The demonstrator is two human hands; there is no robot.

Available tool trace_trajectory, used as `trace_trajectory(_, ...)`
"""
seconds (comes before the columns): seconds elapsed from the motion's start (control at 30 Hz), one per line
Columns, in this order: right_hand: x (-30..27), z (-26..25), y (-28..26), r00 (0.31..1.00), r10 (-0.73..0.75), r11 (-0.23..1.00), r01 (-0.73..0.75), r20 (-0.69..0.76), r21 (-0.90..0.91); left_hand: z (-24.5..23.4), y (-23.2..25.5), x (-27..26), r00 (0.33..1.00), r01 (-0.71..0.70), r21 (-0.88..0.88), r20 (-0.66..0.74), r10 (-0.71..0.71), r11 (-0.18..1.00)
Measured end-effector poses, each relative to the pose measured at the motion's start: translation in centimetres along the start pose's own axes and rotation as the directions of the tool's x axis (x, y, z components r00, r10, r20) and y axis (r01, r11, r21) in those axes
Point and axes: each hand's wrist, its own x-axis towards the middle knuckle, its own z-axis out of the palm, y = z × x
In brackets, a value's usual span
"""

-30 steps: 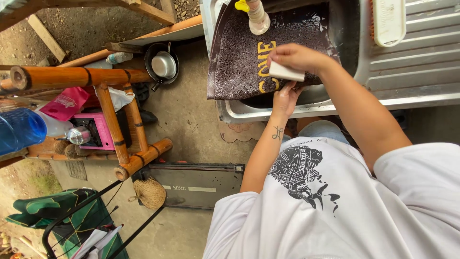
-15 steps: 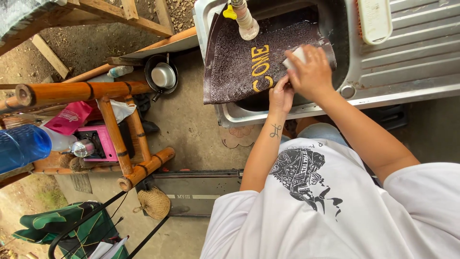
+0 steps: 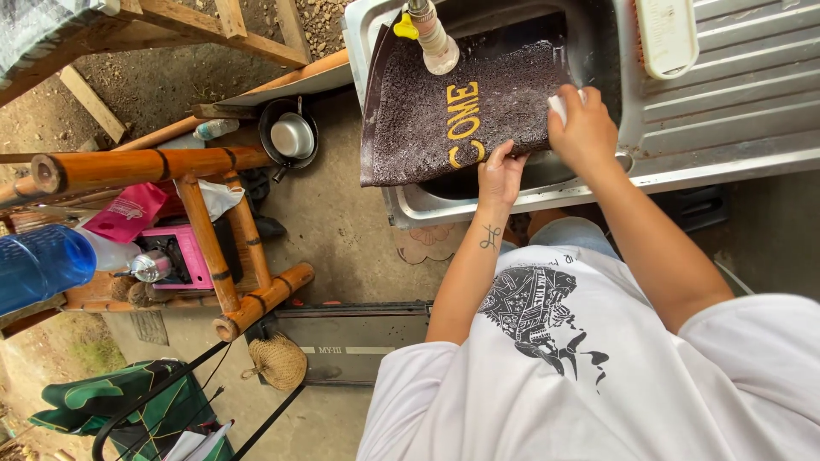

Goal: Cleaning and scrubbing a floor mat in a sink using a sponge and a brush.

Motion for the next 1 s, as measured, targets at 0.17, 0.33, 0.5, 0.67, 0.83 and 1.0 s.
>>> trace_trajectory(0.17, -1.5, 0.1, -0.2, 0.969, -0.147, 0.989, 0.144, -0.201, -0.029, 0.5, 0.0, 0.3, 1.0, -0.019, -0.03, 0.013, 0.019, 0.999)
trace_trajectory(0.33, 3.7, 2.4, 3.8, 0.993, 0.039, 0.997, -0.031, -0.116, 0.068, -0.1, 0.0, 0.3, 1.0, -0.01, -0.013, -0.026, 0.01, 1.0)
trace_trajectory(0.5, 6.8, 3.4, 5.9, 0.992, 0.126, 0.99, -0.128, 0.024, 0.053, 0.3, 0.1, -0.1, 1.0, -0.004, -0.029, -0.018, 0.003, 1.0)
trace_trajectory(0.67, 5.0, 1.4, 4.8, 0.989, 0.134, 0.991, -0.136, 0.054, 0.022, 0.2, 0.0, 0.2, 1.0, -0.015, -0.035, -0.016, 0.014, 0.999)
trace_trajectory(0.83, 0.7, -2.0, 3.1, 0.986, 0.157, 0.988, -0.157, 0.057, -0.004, 0.7, 0.0, 0.7, 0.999, -0.031, -0.046, -0.02, 0.031, 0.998)
trace_trajectory(1.0, -1.4, -3.1, 2.3, 0.992, 0.125, 0.992, -0.125, 0.034, 0.001, 0.4, -0.2, 0.8, 0.999, -0.036, -0.044, -0.024, 0.035, 0.998)
